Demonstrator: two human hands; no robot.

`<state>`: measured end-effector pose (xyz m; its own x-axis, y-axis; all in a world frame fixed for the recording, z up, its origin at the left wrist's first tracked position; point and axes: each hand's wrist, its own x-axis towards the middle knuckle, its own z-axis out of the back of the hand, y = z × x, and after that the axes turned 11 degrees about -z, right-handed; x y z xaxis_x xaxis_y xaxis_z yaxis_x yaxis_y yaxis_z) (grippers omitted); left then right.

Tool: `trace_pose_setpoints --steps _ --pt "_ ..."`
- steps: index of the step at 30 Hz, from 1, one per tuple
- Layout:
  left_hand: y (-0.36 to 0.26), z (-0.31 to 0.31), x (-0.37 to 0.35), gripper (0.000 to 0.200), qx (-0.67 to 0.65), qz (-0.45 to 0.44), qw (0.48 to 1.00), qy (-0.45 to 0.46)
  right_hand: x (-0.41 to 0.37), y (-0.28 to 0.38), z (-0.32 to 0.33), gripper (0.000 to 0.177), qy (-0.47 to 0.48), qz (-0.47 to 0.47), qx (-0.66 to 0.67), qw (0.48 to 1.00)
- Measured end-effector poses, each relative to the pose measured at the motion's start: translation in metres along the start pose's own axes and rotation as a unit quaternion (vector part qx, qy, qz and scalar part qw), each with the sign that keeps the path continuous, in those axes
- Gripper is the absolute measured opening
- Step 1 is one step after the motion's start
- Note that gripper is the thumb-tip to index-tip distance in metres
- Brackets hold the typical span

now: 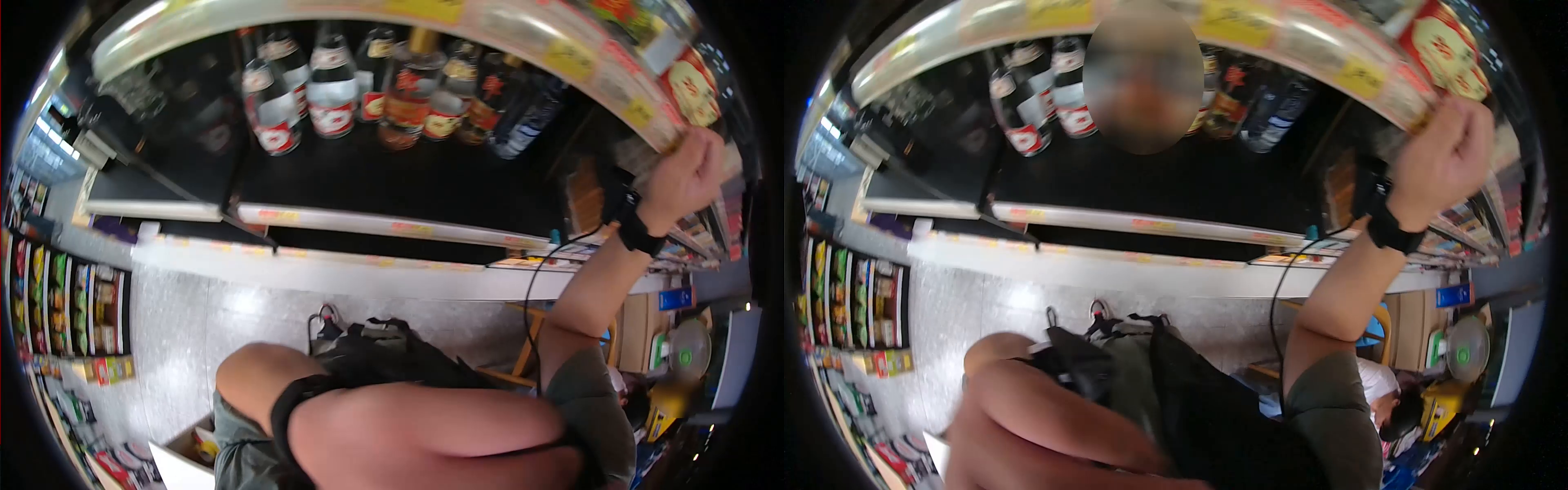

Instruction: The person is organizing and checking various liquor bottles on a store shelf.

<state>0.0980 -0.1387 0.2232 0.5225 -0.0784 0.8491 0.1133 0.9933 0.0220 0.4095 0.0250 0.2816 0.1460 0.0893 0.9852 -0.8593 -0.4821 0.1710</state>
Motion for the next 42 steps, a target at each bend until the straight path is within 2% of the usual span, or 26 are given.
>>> trace_pose_setpoints --steps 2,5,6,7,8,9,10,11,12,13,14,16,21,26,28,31,32,34,35,38,42 --pt "0.003 -0.015 0.004 0.025 -0.024 0.042 0.996 -0.07 0.002 -0.002 -0.001 0.019 0.002 -0.006 0.032 0.999" --pt "0.015 -0.021 0.008 0.025 -0.052 0.05 0.985 -0.154 0.003 -0.011 -0.003 0.02 0.003 -0.01 0.037 0.999" --pt "0.012 -0.025 0.01 0.026 0.006 0.075 0.985 -0.153 0.005 -0.013 0.002 0.019 0.014 -0.002 0.029 0.999" --pt "0.026 -0.023 0.0 0.026 0.008 0.088 0.993 -0.081 0.003 -0.006 0.002 0.019 0.011 -0.009 0.014 1.0" --pt "0.041 -0.026 -0.012 0.023 -0.003 0.131 0.99 -0.056 0.003 -0.006 0.001 0.019 0.003 -0.009 0.014 1.0" --pt "0.056 -0.027 -0.021 0.019 -0.019 0.193 0.979 -0.06 0.002 -0.008 0.002 0.019 0.013 -0.013 0.022 1.0" --pt "0.077 -0.034 -0.035 0.018 -0.048 0.236 0.965 -0.107 0.002 -0.01 0.004 0.02 0.022 -0.017 0.029 0.999" --pt "0.091 -0.034 -0.045 0.019 -0.09 0.311 0.937 -0.132 0.002 0.0 0.001 0.02 0.019 -0.002 0.045 0.999" --pt "0.105 -0.035 -0.06 0.028 -0.154 0.372 0.899 -0.174 0.003 -0.001 0.003 0.02 0.006 0.001 0.043 0.999" --pt "0.118 -0.037 -0.076 0.042 -0.254 0.421 0.834 -0.249 0.002 -0.001 0.004 0.019 0.024 -0.003 0.036 0.999" --pt "0.13 -0.036 -0.085 0.049 -0.287 0.435 0.792 -0.318 0.002 0.0 0.005 0.019 0.039 -0.006 0.031 0.999" --pt "0.144 -0.023 -0.088 0.051 -0.256 0.489 0.75 -0.365 0.003 0.003 0.002 0.018 0.017 0.001 0.021 1.0" --pt "0.188 -0.021 -0.106 0.055 -0.053 0.411 0.851 -0.323 0.005 0.017 0.004 0.02 0.021 0.024 -0.016 0.999" --pt "0.208 -0.022 -0.1 0.05 0.024 0.457 0.855 -0.245 0.006 0.02 0.004 0.021 0.024 0.021 -0.009 0.999" --pt "0.229 -0.028 -0.113 0.048 0.032 0.43 0.871 -0.237 0.008 0.018 0.003 0.021 0.006 0.018 -0.018 1.0" --pt "0.233 -0.03 -0.118 0.057 0.145 0.453 0.863 -0.171 0.007 0.019 0.006 0.019 0.021 0.02 -0.004 1.0" --pt "0.233 -0.03 -0.116 0.057 0.142 0.449 0.867 -0.163 0.008 0.018 0.005 0.018 0.018 0.026 0.001 1.0" --pt "0.232 -0.03 -0.11 0.059 0.223 0.411 0.874 -0.131 0.008 0.019 0.006 0.017 0.018 0.028 -0.005 0.999" --pt "0.23 -0.029 -0.107 0.065 0.196 0.451 0.863 -0.114 0.009 0.019 0.006 0.017 0.015 0.024 -0.011 1.0" --pt "0.232 -0.041 -0.109 0.073 0.24 0.425 0.863 -0.133 0.009 0.019 0.007 0.018 0.015 0.028 -0.016 0.999" --pt "0.239 -0.04 -0.111 0.078 0.238 0.432 0.86 -0.133 0.01 0.016 0.007 0.019 0.015 0.043 0.003 0.999"
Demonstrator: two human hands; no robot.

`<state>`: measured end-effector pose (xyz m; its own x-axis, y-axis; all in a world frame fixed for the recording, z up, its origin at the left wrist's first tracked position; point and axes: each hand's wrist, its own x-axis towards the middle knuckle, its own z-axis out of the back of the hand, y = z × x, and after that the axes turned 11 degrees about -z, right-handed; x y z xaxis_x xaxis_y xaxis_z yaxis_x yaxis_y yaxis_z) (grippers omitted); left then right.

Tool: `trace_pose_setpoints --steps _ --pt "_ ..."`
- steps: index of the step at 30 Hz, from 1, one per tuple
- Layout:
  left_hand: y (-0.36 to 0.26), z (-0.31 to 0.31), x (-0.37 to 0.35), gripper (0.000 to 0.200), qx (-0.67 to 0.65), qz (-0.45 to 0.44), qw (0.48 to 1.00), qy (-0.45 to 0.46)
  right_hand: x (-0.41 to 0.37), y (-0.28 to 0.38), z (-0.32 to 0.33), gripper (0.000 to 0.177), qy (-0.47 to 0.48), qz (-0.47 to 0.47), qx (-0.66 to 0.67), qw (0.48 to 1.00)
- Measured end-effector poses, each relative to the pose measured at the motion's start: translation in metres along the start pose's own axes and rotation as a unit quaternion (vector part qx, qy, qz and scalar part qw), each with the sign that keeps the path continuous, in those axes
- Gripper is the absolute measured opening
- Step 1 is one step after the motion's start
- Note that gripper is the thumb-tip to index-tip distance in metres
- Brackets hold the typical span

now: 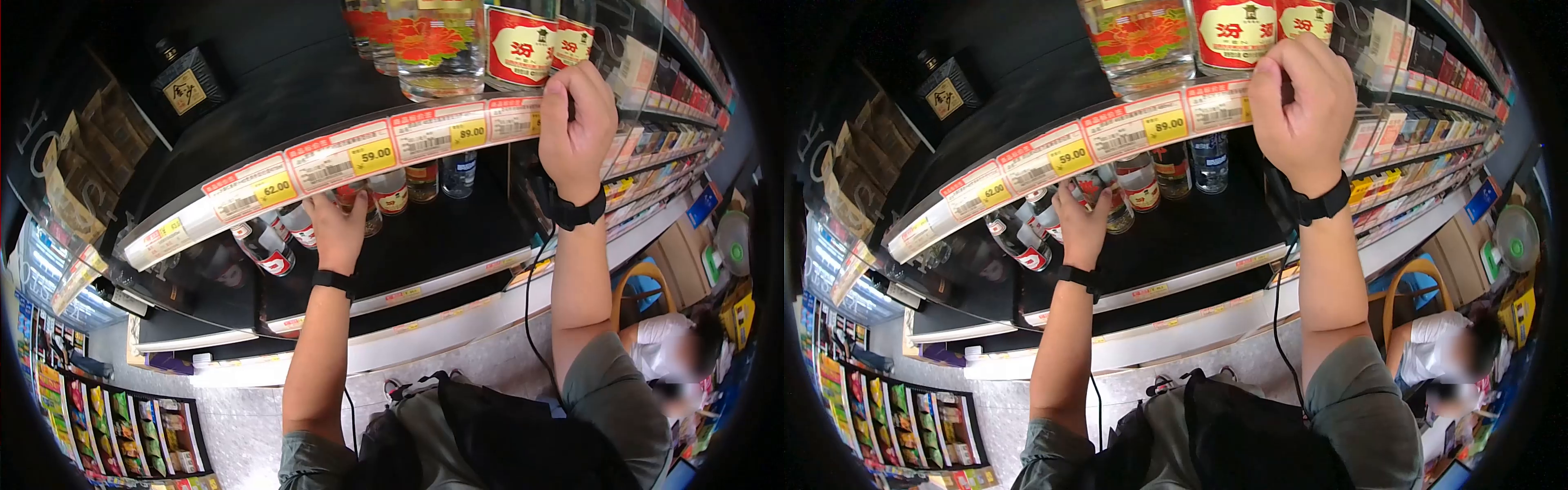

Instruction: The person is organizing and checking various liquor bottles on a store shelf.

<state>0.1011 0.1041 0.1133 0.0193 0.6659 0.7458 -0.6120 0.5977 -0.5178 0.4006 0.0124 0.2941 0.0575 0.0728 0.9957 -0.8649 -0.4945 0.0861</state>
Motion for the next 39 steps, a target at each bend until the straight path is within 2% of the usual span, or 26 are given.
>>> trace_pose_setpoints --steps 8,14,16,18,19,24,26,28,32,36,39 --pt "-0.015 0.009 0.005 0.086 -0.023 0.05 0.997 0.06 0.0 -0.003 -0.001 0.019 -0.011 0.021 -0.001 1.0" --pt "-0.003 -0.005 0.006 0.09 0.031 0.018 0.999 0.021 0.0 -0.004 -0.003 0.018 -0.015 0.02 0.007 1.0" --pt "-0.009 -0.002 0.007 0.089 0.043 0.023 0.999 0.02 -0.003 -0.002 -0.002 0.019 -0.005 0.015 0.005 1.0" --pt "-0.013 0.002 0.008 0.087 0.056 0.07 0.995 0.045 -0.004 -0.003 -0.001 0.02 0.003 0.011 0.003 1.0" --pt "-0.009 0.001 0.008 0.082 0.065 0.037 0.997 0.037 -0.004 -0.003 -0.001 0.02 0.003 0.01 0.001 1.0" --pt "-0.017 0.014 0.007 0.073 0.069 0.026 0.996 0.053 -0.004 -0.003 -0.001 0.019 0.004 0.008 0.0 1.0" --pt "-0.021 0.019 0.004 0.072 0.077 0.025 0.995 0.062 -0.001 -0.005 -0.001 0.019 -0.001 0.042 -0.003 0.999" --pt "-0.027 0.025 0.006 0.074 0.002 0.058 0.995 0.085 0.001 -0.003 -0.001 0.017 -0.008 0.033 -0.008 0.999" --pt "-0.029 0.03 0.007 0.081 -0.007 0.104 0.987 0.119 0.001 0.003 0.0 0.016 -0.012 0.011 -0.02 1.0" --pt "-0.036 0.04 -0.003 0.085 -0.051 0.075 0.99 0.106 0.001 0.004 0.001 0.015 -0.005 0.002 -0.026 1.0" --pt "-0.04 0.053 -0.009 0.081 -0.07 0.068 0.986 0.134 0.0 0.004 0.002 0.016 -0.001 -0.003 -0.026 1.0"
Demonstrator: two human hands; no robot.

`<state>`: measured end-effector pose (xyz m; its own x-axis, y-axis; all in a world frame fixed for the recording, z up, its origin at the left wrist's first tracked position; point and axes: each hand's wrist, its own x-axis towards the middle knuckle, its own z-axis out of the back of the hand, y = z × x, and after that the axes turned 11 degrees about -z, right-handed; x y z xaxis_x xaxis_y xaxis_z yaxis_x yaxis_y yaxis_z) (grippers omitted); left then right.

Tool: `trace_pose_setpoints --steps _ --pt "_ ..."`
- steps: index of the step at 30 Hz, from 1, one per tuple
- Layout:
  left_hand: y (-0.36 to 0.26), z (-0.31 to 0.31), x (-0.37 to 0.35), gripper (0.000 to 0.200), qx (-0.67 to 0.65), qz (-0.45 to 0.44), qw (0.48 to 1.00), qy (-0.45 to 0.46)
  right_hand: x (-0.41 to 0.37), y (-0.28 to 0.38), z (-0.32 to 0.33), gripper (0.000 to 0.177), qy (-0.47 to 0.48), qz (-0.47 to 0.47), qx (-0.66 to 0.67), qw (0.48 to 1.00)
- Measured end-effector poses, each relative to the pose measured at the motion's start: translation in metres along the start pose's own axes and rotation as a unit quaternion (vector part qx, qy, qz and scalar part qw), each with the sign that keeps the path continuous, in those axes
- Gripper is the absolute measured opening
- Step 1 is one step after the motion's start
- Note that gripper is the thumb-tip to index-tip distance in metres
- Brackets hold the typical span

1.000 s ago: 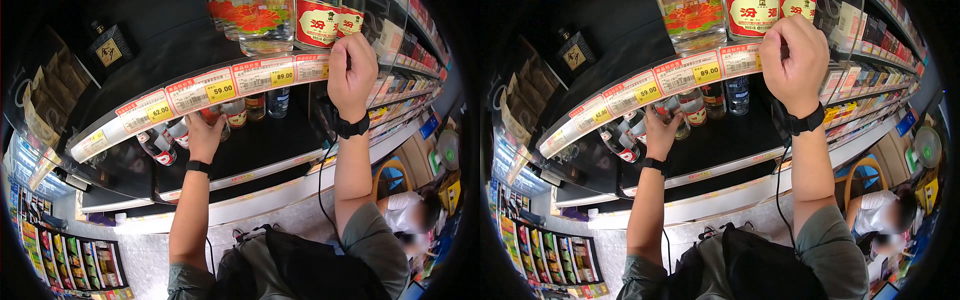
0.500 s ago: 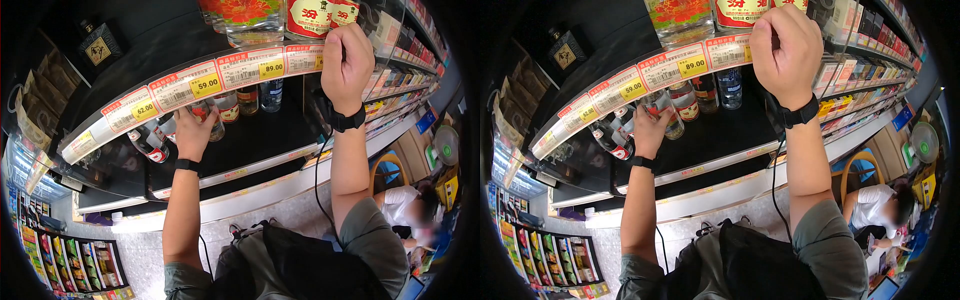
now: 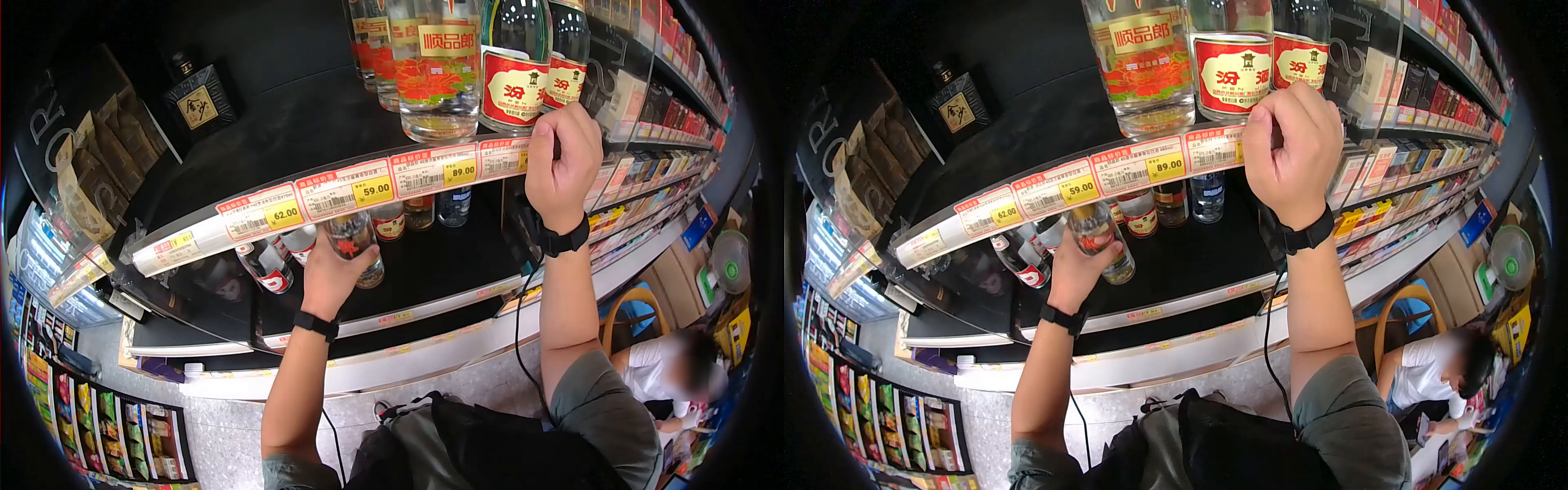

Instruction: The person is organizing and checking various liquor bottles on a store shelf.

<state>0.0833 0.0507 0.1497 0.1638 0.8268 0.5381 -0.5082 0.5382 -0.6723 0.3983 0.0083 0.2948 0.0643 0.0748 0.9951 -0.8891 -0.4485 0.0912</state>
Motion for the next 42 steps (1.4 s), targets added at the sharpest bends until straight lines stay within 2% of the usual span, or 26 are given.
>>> trace_pose_setpoints --steps 5,9,13,14,17,19,22,23,25,26,29,31,33,34,37,39,40,41,42 --pt "-0.011 0.019 -0.023 0.079 0.0 -0.029 0.999 0.024 0.002 0.002 0.0 0.014 -0.004 0.001 -0.003 1.0" --pt "-0.012 0.028 -0.043 0.084 0.014 -0.045 0.999 0.004 0.001 0.003 0.001 0.013 -0.005 -0.008 -0.008 1.0" --pt "-0.02 0.034 -0.063 0.079 -0.011 -0.014 1.0 0.008 0.002 0.003 0.002 0.012 -0.011 -0.003 -0.002 1.0" --pt "-0.018 0.035 -0.068 0.084 0.019 -0.051 0.998 0.009 0.002 0.002 0.003 0.012 -0.01 -0.004 -0.003 1.0" --pt "-0.014 0.04 -0.085 0.084 0.067 -0.089 0.994 0.021 0.004 0.003 0.004 0.012 -0.013 -0.001 0.001 1.0" --pt "-0.01 0.043 -0.097 0.093 0.035 -0.132 0.99 -0.025 0.003 0.003 0.004 0.012 -0.013 -0.008 -0.003 1.0" --pt "-0.018 0.06 -0.111 0.107 -0.071 -0.176 0.981 -0.037 0.005 0.003 0.005 0.011 -0.009 -0.001 0.002 1.0" --pt "-0.023 0.07 -0.113 0.106 -0.067 -0.233 0.969 -0.037 0.005 0.003 0.005 0.011 -0.011 0.003 0.004 1.0" --pt "-0.046 0.085 -0.124 0.115 -0.214 -0.164 0.962 -0.046 0.006 0.002 0.004 0.011 -0.015 0.007 0.009 1.0" --pt "-0.057 0.095 -0.125 0.115 -0.21 -0.162 0.963 -0.048 0.006 0.003 0.004 0.011 -0.014 0.004 0.007 1.0" --pt "-0.085 0.137 -0.12 0.124 -0.336 -0.276 0.9 0.037 0.006 0.003 0.005 0.011 -0.012 -0.001 0.014 1.0" --pt "-0.113 0.167 -0.106 0.129 -0.256 -0.345 0.902 0.043 0.005 0.002 0.005 0.012 -0.012 -0.002 0.019 1.0" --pt "-0.129 0.166 -0.091 0.137 -0.213 -0.373 0.89 -0.155 0.006 0.001 0.006 0.012 -0.008 0.001 0.029 1.0" --pt "-0.134 0.191 -0.075 0.135 -0.159 -0.412 0.895 -0.068 0.006 0.001 0.006 0.012 -0.01 0.002 0.031 0.999" --pt "-0.152 0.216 -0.046 0.129 -0.108 -0.407 0.889 -0.178 0.007 0.001 0.008 0.011 -0.004 0.006 0.041 0.999" --pt "-0.19 0.204 -0.017 0.126 0.001 -0.445 0.881 -0.158 0.007 0.002 0.008 0.011 0.001 -0.001 0.041 0.999" --pt "-0.2 0.198 -0.005 0.125 0.002 -0.413 0.895 -0.17 0.007 0.002 0.008 0.011 0.0 0.003 0.045 0.999" --pt "-0.207 0.205 0.004 0.108 0.086 -0.393 0.909 -0.106 0.007 0.003 0.008 0.011 0.0 -0.001 0.042 0.999" --pt "-0.202 0.21 0.022 0.105 0.101 -0.412 0.903 -0.07 0.008 0.003 0.008 0.012 0.001 -0.003 0.039 0.999"
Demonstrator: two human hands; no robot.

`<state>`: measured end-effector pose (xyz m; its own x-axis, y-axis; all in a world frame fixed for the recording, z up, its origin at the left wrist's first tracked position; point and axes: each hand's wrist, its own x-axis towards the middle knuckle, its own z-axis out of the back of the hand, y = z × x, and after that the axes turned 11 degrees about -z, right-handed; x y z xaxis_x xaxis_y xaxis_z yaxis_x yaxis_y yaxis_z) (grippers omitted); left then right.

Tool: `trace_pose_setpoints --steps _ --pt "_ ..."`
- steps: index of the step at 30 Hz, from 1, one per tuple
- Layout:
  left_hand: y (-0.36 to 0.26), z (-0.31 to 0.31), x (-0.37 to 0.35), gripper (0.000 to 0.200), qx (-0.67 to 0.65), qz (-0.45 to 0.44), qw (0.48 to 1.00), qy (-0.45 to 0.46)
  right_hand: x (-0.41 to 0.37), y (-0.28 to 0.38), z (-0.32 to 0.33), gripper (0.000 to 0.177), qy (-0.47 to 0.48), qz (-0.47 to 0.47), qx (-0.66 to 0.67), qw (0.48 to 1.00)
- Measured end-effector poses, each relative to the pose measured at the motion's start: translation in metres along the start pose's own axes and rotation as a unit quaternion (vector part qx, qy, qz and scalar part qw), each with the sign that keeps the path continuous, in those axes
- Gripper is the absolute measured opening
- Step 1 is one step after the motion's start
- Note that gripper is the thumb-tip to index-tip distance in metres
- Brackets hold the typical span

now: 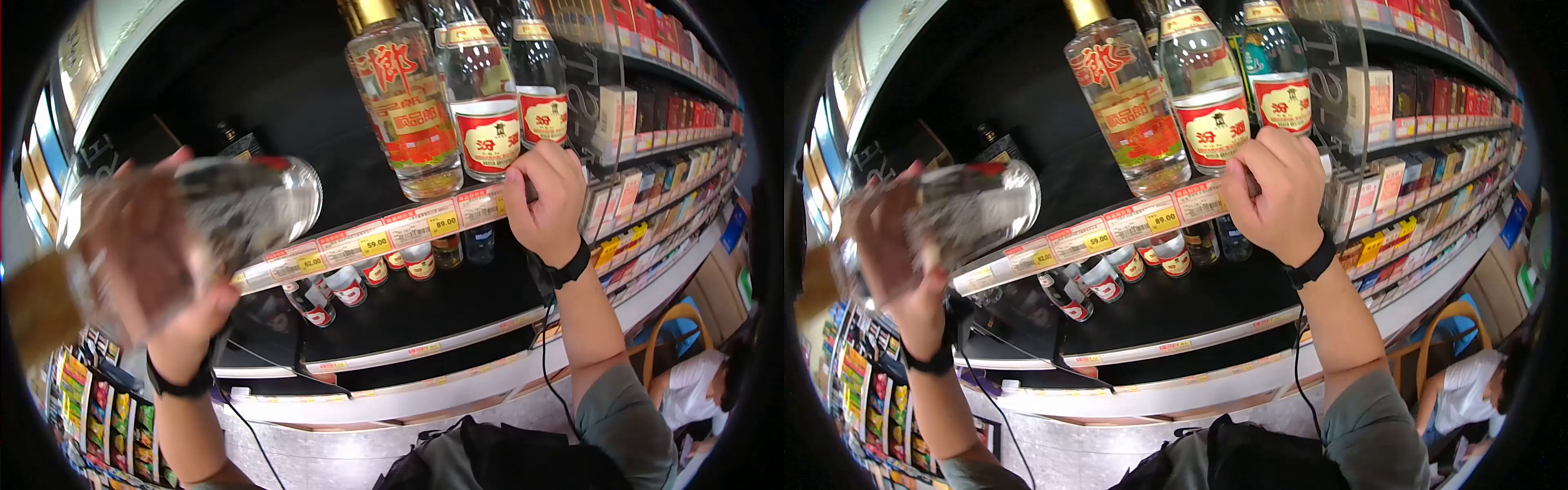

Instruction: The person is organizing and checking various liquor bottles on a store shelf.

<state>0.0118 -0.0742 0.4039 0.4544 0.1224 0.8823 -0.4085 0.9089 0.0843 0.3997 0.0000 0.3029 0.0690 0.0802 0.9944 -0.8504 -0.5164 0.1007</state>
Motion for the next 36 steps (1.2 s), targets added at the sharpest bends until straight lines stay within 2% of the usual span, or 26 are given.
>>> trace_pose_setpoints --steps 1,3,4,5,7,9,10,13,14,16,19,21,23,25,27,29,30,36 --pt "0.018 -0.002 0.006 0.103 0.0 -0.024 0.999 0.031 0.001 0.0 -0.001 0.012 0.0 0.012 0.006 1.0" --pt "0.021 -0.014 0.014 0.099 -0.082 0.146 0.986 0.023 -0.001 0.0 -0.002 0.012 0.001 -0.009 -0.01 1.0" --pt "0.026 -0.027 0.029 0.054 -0.073 0.072 0.993 -0.05 -0.001 0.0 -0.003 0.012 0.0 -0.009 -0.01 1.0" --pt "0.03 -0.024 0.041 0.064 0.115 -0.028 0.993 0.011 -0.001 0.0 -0.003 0.012 0.002 0.001 -0.002 1.0" --pt "0.053 -0.032 0.049 0.079 0.1 -0.011 0.995 0.022 -0.001 0.0 -0.004 0.012 -0.003 0.0 -0.011 1.0" --pt "0.063 -0.035 0.061 0.091 0.123 0.012 0.989 0.087 -0.002 0.001 -0.004 0.012 0.003 0.003 -0.005 1.0" --pt "0.072 -0.038 0.063 0.089 0.091 0.025 0.991 0.098 -0.002 0.001 -0.004 0.013 0.007 0.002 -0.006 1.0" --pt "0.09 -0.04 0.073 0.084 0.109 0.046 0.978 0.169 -0.002 -0.001 -0.003 0.013 0.013 0.004 -0.009 1.0" --pt "0.096 -0.04 0.077 0.084 0.111 0.047 0.979 0.166 -0.002 -0.001 -0.004 0.014 0.011 0.003 -0.015 1.0" --pt "0.108 -0.04 0.084 0.085 0.161 0.058 0.96 0.223 -0.003 0.0 -0.005 0.013 0.014 -0.002 -0.021 1.0" --pt "0.125 -0.046 0.094 0.085 0.196 0.111 0.938 0.263 -0.003 0.0 -0.005 0.013 0.016 0.003 -0.03 0.999" --pt "0.145 -0.054 0.098 0.083 0.213 0.119 0.931 0.27 -0.004 -0.001 -0.005 0.014 0.023 0.002 -0.039 0.999" --pt "0.167 -0.063 0.103 0.103 0.212 0.148 0.93 0.261 -0.006 -0.002 -0.006 0.014 0.024 -0.004 -0.046 0.999" --pt "0.176 -0.071 0.108 0.086 0.204 0.184 0.932 0.237 -0.007 -0.002 -0.008 0.014 0.024 0.005 -0.042 0.999" --pt "0.192 -0.08 0.111 0.086 0.194 0.195 0.935 0.225 -0.008 -0.002 -0.008 0.014 0.022 -0.003 -0.042 0.999" --pt "0.215 -0.091 0.113 0.085 0.07 0.208 0.955 0.197 -0.009 -0.002 -0.008 0.014 0.018 0.003 -0.041 0.999" --pt "0.218 -0.095 0.117 0.084 0.045 0.231 0.949 0.209 -0.009 -0.003 -0.008 0.013 0.02 0.001 -0.044 0.999" --pt "0.236 -0.121 0.123 0.079 0.024 0.267 0.947 0.179 -0.011 -0.005 -0.009 0.012 0.025 -0.001 -0.058 0.998"
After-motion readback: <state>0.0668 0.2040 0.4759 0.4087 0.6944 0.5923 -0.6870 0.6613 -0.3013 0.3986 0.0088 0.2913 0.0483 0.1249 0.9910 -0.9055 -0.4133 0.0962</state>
